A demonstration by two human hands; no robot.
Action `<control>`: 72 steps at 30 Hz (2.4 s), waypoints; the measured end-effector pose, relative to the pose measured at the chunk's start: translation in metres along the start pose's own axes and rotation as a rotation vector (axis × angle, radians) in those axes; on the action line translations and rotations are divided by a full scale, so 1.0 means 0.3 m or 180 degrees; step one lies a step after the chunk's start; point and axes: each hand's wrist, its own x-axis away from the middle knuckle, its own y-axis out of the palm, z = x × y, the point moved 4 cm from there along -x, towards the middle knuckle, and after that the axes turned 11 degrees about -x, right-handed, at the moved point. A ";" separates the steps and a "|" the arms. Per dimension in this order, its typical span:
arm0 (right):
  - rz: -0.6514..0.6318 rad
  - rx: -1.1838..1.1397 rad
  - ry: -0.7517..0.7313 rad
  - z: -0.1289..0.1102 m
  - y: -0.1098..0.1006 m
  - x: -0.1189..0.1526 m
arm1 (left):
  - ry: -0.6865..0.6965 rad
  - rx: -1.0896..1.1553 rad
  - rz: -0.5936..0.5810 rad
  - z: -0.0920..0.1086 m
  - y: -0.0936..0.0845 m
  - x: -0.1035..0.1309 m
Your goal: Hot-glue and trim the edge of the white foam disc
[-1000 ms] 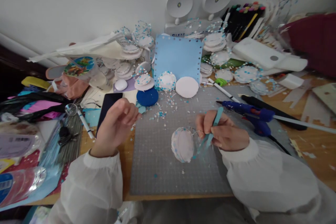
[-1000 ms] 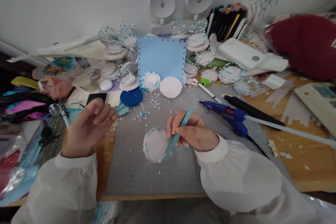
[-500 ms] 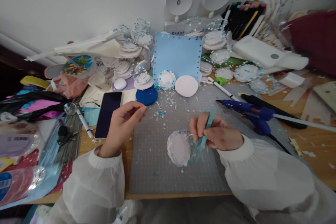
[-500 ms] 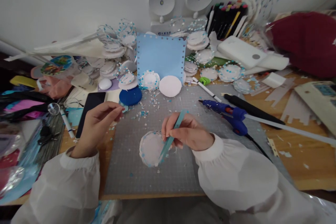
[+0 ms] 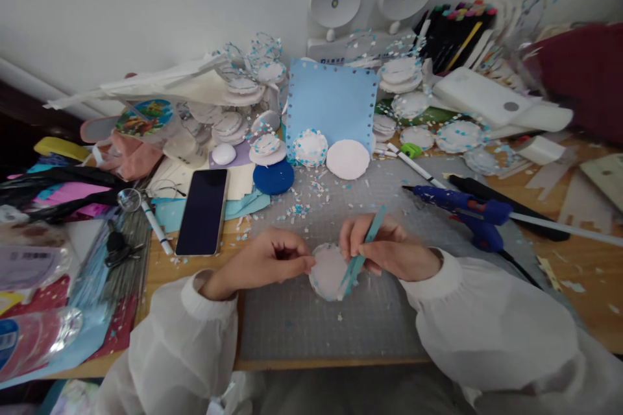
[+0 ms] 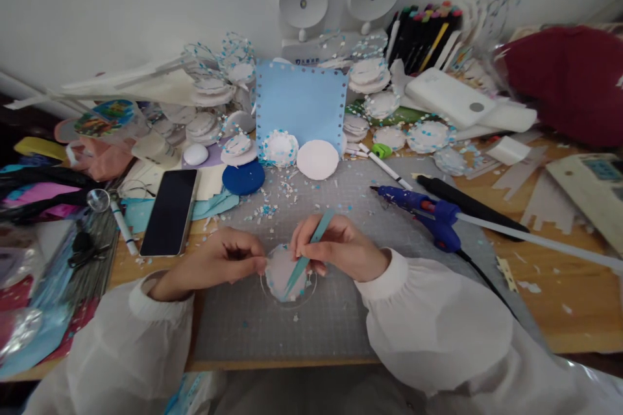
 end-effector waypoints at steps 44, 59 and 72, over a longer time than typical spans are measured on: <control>0.1238 0.4004 -0.2024 -0.026 -0.023 -0.054 | 0.0489 0.2206 0.1481 -0.047 -0.024 -0.011; 0.1607 0.3707 -0.1704 -0.026 -0.047 -0.054 | 0.0512 0.2201 0.1479 -0.064 -0.026 -0.024; 0.2164 0.1670 -0.0997 -0.031 -0.090 -0.031 | 0.0385 0.1215 0.2066 -0.072 -0.047 -0.011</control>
